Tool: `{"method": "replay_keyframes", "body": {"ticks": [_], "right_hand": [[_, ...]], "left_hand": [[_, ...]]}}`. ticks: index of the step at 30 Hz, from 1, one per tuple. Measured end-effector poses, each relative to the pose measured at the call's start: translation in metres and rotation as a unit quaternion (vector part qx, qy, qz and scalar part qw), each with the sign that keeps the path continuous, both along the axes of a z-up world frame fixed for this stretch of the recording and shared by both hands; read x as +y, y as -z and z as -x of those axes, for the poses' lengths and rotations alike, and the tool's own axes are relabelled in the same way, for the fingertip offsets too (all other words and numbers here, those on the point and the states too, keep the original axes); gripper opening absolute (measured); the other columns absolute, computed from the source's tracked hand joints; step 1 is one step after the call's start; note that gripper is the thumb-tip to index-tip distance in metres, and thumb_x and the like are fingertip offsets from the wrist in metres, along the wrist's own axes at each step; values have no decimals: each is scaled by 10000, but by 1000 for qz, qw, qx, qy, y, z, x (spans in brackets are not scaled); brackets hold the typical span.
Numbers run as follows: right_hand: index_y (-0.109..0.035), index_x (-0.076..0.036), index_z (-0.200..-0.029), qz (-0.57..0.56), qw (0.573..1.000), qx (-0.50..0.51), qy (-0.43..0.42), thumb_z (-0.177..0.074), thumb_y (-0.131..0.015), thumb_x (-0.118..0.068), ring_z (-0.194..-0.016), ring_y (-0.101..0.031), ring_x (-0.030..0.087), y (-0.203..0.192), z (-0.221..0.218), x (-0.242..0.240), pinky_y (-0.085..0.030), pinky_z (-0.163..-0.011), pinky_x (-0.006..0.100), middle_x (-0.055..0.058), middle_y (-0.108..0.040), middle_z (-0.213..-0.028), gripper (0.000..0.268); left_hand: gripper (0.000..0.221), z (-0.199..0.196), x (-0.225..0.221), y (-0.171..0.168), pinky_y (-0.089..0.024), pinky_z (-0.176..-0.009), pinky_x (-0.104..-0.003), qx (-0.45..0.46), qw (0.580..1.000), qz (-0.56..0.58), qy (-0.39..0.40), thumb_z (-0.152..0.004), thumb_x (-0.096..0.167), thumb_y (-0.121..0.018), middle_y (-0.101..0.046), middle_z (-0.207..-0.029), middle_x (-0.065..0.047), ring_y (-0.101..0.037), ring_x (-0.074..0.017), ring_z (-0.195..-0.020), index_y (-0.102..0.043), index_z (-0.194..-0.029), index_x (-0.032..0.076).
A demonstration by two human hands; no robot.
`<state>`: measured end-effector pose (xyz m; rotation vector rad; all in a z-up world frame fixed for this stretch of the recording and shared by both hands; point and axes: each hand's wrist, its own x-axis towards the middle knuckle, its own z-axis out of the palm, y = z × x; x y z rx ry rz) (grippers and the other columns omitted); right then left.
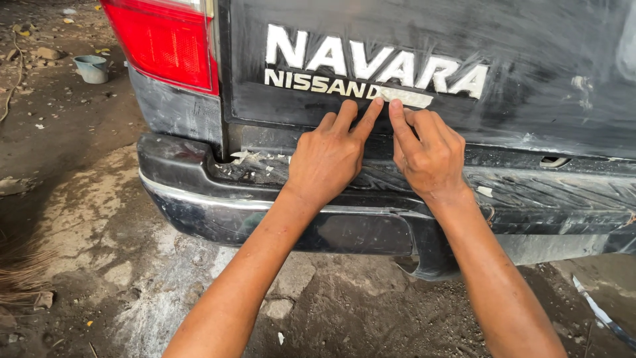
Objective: Remove the adhesive decals from the rear tailgate of a truck using a small blade tool.
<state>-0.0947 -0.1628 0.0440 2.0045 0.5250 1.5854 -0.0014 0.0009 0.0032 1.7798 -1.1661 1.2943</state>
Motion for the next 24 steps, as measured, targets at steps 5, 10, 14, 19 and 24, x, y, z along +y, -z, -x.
{"method": "replay_keyframes", "body": {"ticks": [5,10,14,19,24], "right_hand": [[-625,-35,-1428,-5,1000,3,-10,-862,-783,122,-792,-621,219,0,1,1,-537,-666,357,59,-649,-962,608],[-632,-44,-1428,-10,1000,3,-12,-846,-785,126,-788,-621,228,0,1,2,-534,-666,363,63,-643,-952,625],[-669,-41,-1380,-34,999,2,-32,-900,-794,119,-758,-628,233,0,-2,2,-533,-656,360,72,-625,-904,521],[-726,-48,-1261,-152,981,21,-120,-997,-795,66,-777,-660,216,5,7,8,-537,-679,346,103,-672,-935,295],[-717,15,-1326,-362,911,-88,-178,-1042,-771,-6,-824,-651,117,20,7,26,-540,-736,263,77,-742,-964,290]], "left_hand": [[671,-1,1,1,-568,-567,-388,-3,1000,3,0,-853,84,-675,-529,-1055,-77,-621,-252,-808,-516,-1503,125],[675,-2,2,1,-568,-572,-383,-7,1000,6,5,-847,84,-679,-536,-1073,-80,-622,-250,-813,-515,-1501,120],[661,-2,1,0,-567,-556,-384,-8,1000,7,1,-843,92,-685,-538,-1065,-79,-630,-252,-805,-523,-1484,115],[648,-1,-2,2,-570,-565,-388,-7,1000,9,-6,-858,96,-687,-548,-1098,-76,-641,-252,-814,-503,-1479,116],[786,3,0,-8,-558,-488,-377,-22,999,1,-41,-792,61,-676,-567,-1085,-99,-635,-267,-776,-446,-1536,166]]}}
